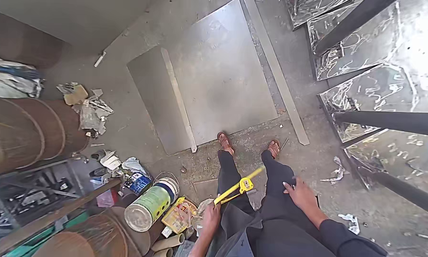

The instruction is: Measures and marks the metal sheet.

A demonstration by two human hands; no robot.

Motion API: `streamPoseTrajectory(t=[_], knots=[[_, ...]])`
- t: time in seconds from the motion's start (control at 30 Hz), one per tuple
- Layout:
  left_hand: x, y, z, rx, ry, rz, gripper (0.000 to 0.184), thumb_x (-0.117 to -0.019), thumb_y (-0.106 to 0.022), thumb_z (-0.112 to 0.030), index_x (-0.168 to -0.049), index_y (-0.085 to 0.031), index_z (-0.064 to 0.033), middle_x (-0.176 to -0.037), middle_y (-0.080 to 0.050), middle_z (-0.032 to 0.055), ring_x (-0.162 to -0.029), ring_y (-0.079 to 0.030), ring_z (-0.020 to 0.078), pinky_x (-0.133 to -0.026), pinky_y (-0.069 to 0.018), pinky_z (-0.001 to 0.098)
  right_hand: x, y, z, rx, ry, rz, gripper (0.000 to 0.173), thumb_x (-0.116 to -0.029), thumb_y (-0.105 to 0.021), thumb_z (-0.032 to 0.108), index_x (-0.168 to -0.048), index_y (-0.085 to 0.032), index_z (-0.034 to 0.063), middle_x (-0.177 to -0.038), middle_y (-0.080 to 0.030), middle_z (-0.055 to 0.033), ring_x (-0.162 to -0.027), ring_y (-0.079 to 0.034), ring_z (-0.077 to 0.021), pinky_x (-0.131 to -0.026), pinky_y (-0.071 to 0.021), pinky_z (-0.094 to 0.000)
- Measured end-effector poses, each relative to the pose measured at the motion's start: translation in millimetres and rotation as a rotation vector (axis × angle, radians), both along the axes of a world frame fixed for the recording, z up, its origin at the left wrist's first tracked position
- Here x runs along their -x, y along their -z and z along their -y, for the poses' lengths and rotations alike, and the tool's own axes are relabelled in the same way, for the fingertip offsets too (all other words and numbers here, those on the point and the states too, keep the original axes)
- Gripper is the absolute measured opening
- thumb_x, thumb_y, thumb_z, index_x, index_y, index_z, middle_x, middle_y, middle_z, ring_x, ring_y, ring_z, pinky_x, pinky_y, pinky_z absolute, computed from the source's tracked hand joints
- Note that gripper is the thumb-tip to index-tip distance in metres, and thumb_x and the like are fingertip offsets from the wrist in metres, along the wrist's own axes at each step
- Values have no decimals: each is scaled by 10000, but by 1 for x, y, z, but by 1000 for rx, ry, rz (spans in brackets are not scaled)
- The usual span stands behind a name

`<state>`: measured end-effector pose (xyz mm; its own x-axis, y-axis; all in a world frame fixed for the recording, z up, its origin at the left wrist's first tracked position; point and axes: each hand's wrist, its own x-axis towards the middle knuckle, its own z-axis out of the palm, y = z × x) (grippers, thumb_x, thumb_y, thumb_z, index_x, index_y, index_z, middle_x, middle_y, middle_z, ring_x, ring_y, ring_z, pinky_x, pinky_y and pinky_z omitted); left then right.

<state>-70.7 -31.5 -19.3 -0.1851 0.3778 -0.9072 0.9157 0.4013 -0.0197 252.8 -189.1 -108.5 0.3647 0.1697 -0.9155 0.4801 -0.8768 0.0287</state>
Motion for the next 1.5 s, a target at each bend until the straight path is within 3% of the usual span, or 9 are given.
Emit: streamPoseTrajectory(t=[0.17, 0.33, 0.57, 0.77, 0.9, 1.03, 1.2, 1.37, 1.5], knots=[[6, 53, -47, 88, 39, 119, 482, -1121, -379, -371, -1165, -739, -52, -1062, -726, 223, -1060, -682, 383, -952, -494, 597, 27, 4, -4, -13, 178, -39, 476, -1076, -485, 453, -1195, -667, 29, -1049, -724, -224, -1031, -700, -408, -899, -521, -617], [-2, 94, -110, 366, 404, -5, 700, -1077, -338, -585, -1093, -720, 1, -1092, -726, 236, -1118, -688, 397, -961, -515, 606, 110, -41, -21, -372, 60, 41, 408, -994, -568, 417, -1013, -739, 47, -835, -739, -139, -758, -737, -330, -663, -577, -564], [22, 101, -99, 349, 507, -107, 686, -1081, -334, -563, -923, -723, -20, -903, -725, 207, -984, -715, 393, -861, -537, 591, 111, 59, -1, -162, 247, 229, 644, -992, -559, 561, -1427, -577, 87, -1397, -564, -267, -1259, -574, -455, -996, -494, -625], [38, 94, -88, 311, 401, -86, 655, -1088, -368, -501, -843, -685, 18, -764, -662, 211, -829, -687, 410, -761, -506, 625, 112, 106, 31, 59, 499, -6, 478, -1082, -487, 448, -1076, -653, 0, -868, -674, -187, -844, -677, -360, -783, -514, -574], [31, 98, -83, 283, 369, -48, 592, -1088, -388, -480, -885, -742, -52, -794, -701, 150, -830, -689, 346, -754, -498, 605, 102, 50, 39, -53, 611, -218, 417, -1041, -545, 416, -877, -627, 42, -708, -535, -65, -665, -537, -211, -659, -453, -444], [23, 128, -97, 214, 408, 3, 561, -1094, -372, -465, -929, -783, -121, -882, -789, 39, -844, -745, 261, -796, -542, 592, 88, 20, 40, -260, 169, -237, 439, -1002, -542, 497, -841, -628, 97, -557, -537, -35, -507, -577, -210, -491, -465, -421], [-30, 256, -176, 22, 370, 322, 501, -1097, -402, -399, -1006, -725, -28, -795, -772, 9, -676, -740, 106, -671, -638, 337, 31, 171, 8, -777, -238, -22, 426, -1038, -503, 421, -796, -649, 101, -657, -621, -66, -576, -651, -240, -476, -525, -429], [-80, 409, -244, -166, 360, 498, 533, -1101, -384, -452, -1040, -740, -60, -843, -786, 15, -703, -745, 98, -684, -626, 294, -71, 434, 3, -191, 431, 211, 434, -1059, -539, 396, -1189, -640, -5, -942, -705, -223, -848, -696, -397, -776, -540, -616], [-116, 466, -266, -253, 177, 659, 433, -1117, -382, -400, -1092, -684, -90, -918, -792, 6, -788, -777, 149, -722, -665, 330, -99, 487, -37, 216, 779, 133, 510, -1063, -589, 309, -1417, -485, -43, -1312, -605, -265, -1190, -594, -384, -1048, -440, -535]])
